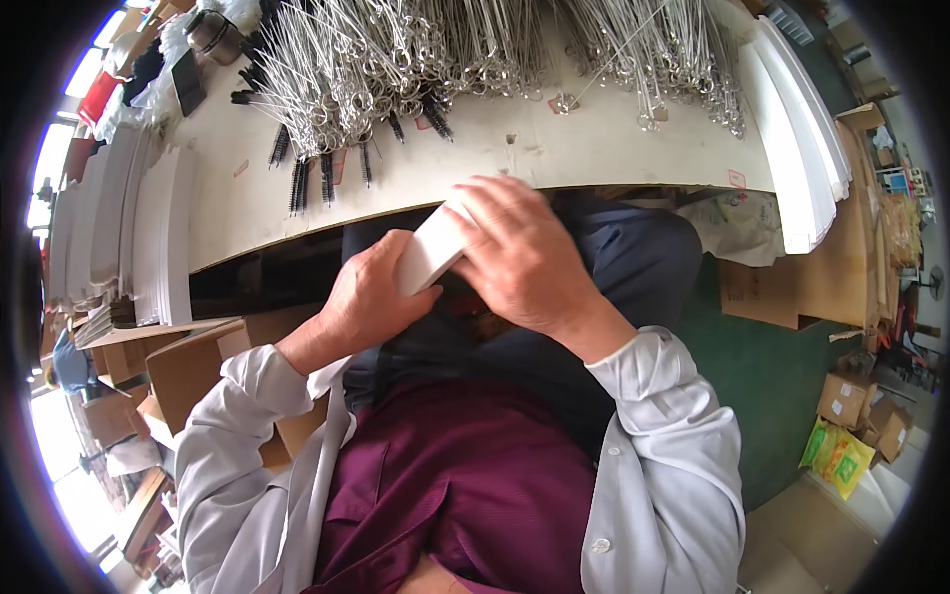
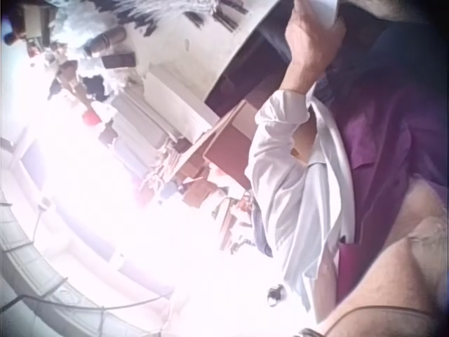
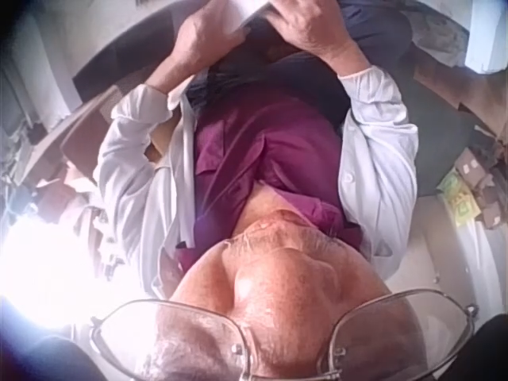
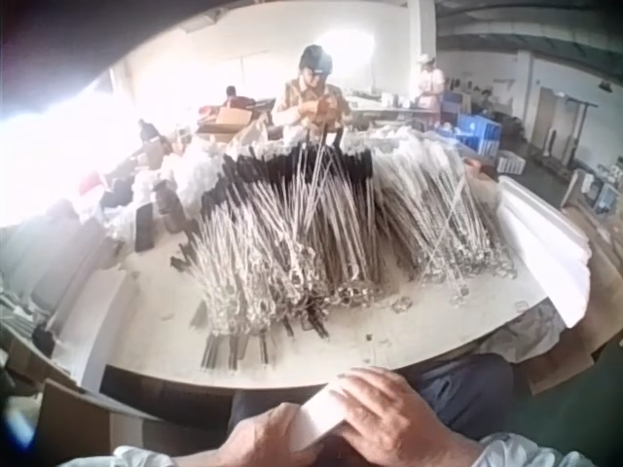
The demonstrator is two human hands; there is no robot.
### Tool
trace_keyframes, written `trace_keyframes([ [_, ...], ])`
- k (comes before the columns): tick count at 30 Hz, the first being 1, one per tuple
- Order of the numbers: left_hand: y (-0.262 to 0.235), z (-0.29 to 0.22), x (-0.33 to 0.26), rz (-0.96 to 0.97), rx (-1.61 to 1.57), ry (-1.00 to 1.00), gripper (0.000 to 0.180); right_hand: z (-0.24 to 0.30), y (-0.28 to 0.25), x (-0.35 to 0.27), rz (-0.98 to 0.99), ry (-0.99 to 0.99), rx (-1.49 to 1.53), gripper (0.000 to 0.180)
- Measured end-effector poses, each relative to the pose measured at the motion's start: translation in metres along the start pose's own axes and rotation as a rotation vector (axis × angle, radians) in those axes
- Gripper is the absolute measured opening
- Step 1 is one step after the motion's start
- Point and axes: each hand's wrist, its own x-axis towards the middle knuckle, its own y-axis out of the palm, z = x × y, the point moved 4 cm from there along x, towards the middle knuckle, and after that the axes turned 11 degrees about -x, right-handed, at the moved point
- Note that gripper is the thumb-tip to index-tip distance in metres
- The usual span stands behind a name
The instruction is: Picking up a bundle of thin cleaning brushes and inserting them into a white plastic sleeve or holder repeatedly.
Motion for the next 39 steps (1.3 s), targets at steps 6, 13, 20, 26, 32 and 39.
trace_keyframes([
  [6,0.002,0.0,-0.005,-0.071,0.007,-0.03,0.055,-0.004,0.001,-0.039,-0.18,0.378,0.176,0.044],
  [13,0.019,0.001,-0.013,-0.088,0.023,0.053,0.064,0.007,0.023,-0.047,-0.162,0.573,0.49,0.026],
  [20,0.03,-0.001,-0.009,-0.149,-0.112,0.086,0.072,0.011,0.032,-0.05,-0.026,0.702,0.687,0.016],
  [26,0.04,0.007,-0.01,-0.12,-0.19,0.031,0.073,0.022,0.036,-0.054,0.038,0.675,0.657,0.016],
  [32,0.042,0.01,-0.011,-0.066,-0.225,0.027,0.057,0.033,0.041,-0.055,0.044,0.583,0.635,0.014],
  [39,0.048,0.011,-0.016,-0.096,-0.229,0.021,0.05,0.038,0.049,-0.069,0.015,0.951,0.995,0.041],
])
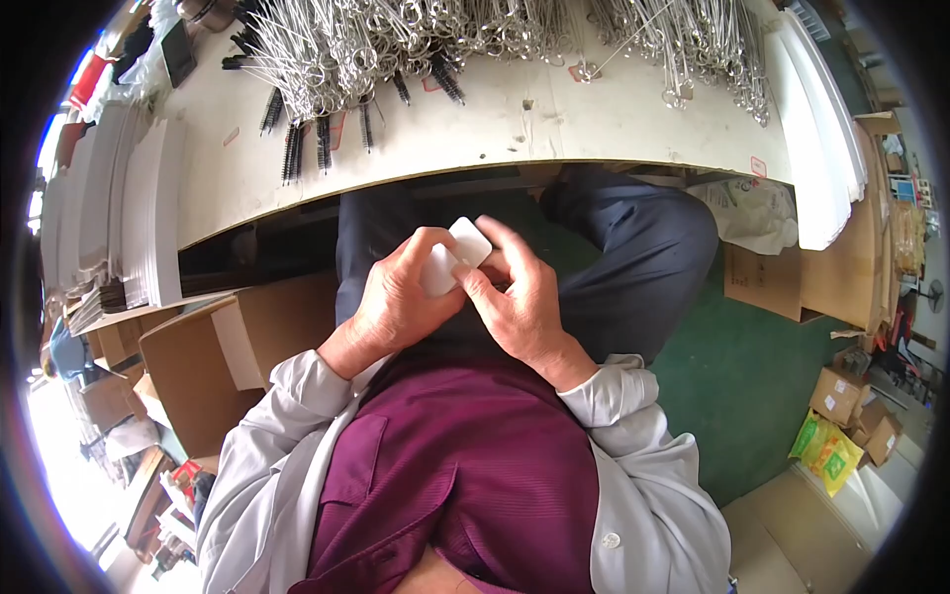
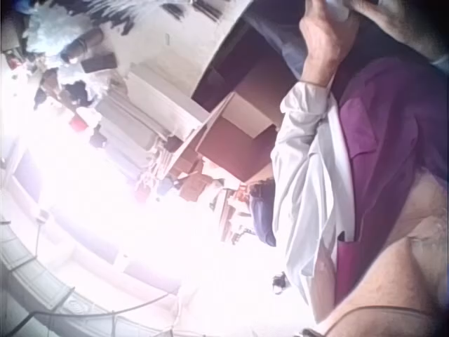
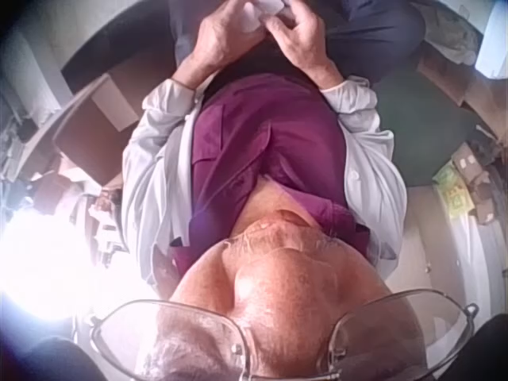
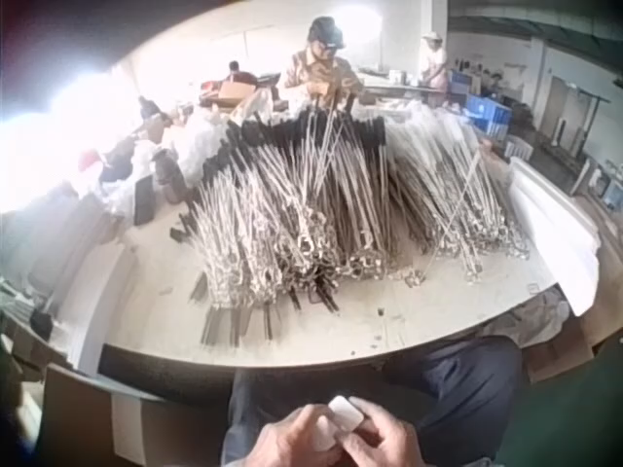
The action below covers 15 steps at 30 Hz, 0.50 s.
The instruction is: Picking up a bundle of thin cleaning brushes and inserting them into a white plastic sleeve or holder repeatedly.
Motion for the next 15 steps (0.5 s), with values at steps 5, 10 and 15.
trace_keyframes([
  [5,0.003,0.001,-0.006,-0.069,-0.011,-0.011,0.059,0.018,-0.001,0.005,-0.019,-0.422,-0.55,0.03],
  [10,0.007,0.004,-0.008,-0.067,0.04,-0.017,0.069,0.021,0.002,0.006,0.0,-0.452,-0.539,0.02],
  [15,0.01,0.004,-0.01,-0.088,0.107,-0.011,0.072,0.004,0.009,0.011,0.014,-0.077,-0.188,0.015],
])
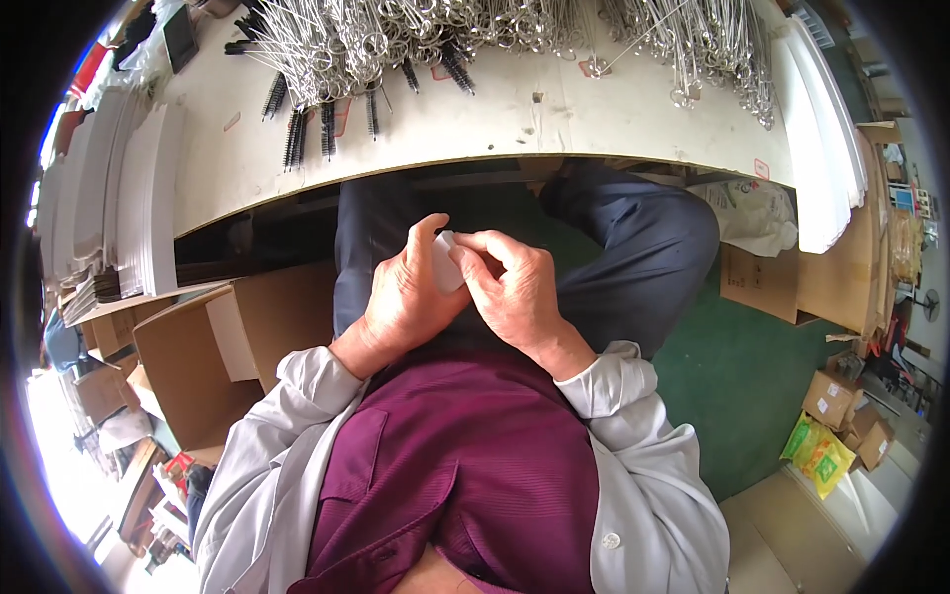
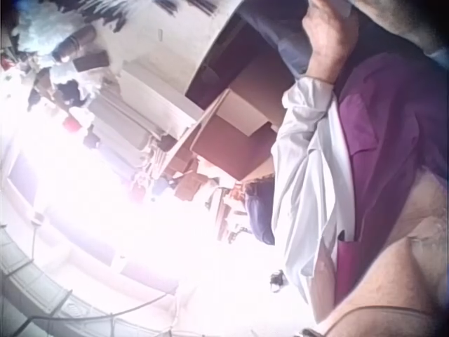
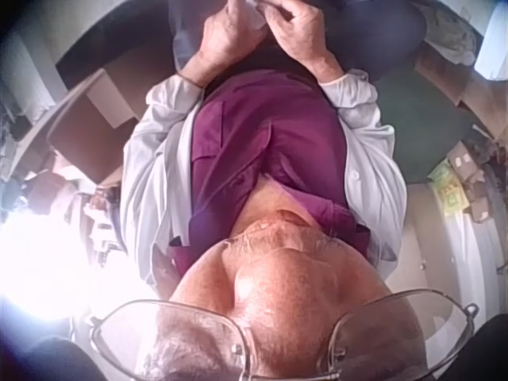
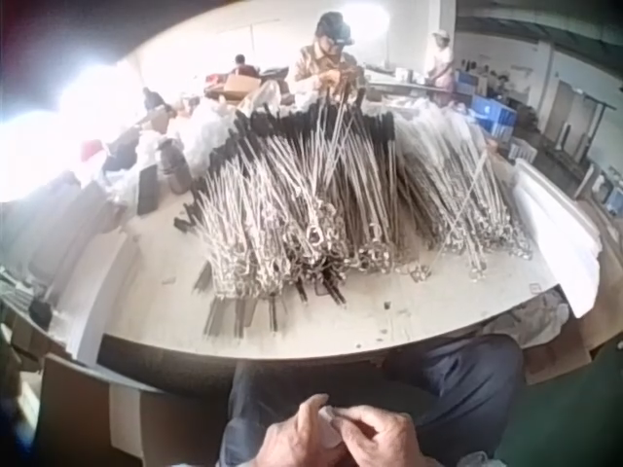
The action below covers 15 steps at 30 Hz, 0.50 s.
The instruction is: Picking up a bundle of thin cleaning brushes and inserting them into a white plastic sleeve or holder repeatedly.
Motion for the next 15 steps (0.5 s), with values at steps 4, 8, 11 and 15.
trace_keyframes([
  [4,0.003,0.0,-0.003,-0.066,0.051,0.102,0.064,-0.008,0.004,-0.001,0.037,0.159,0.063,0.01],
  [8,0.002,-0.001,-0.003,-0.06,0.057,0.092,0.052,-0.015,0.005,-0.001,-0.041,0.16,0.167,0.013],
  [11,0.004,0.003,-0.006,-0.069,0.088,0.113,0.046,-0.021,0.003,-0.002,0.005,0.264,0.187,0.014],
  [15,0.005,0.006,-0.011,-0.11,0.045,0.148,0.045,-0.023,0.0,-0.003,0.052,0.426,0.318,0.013],
])
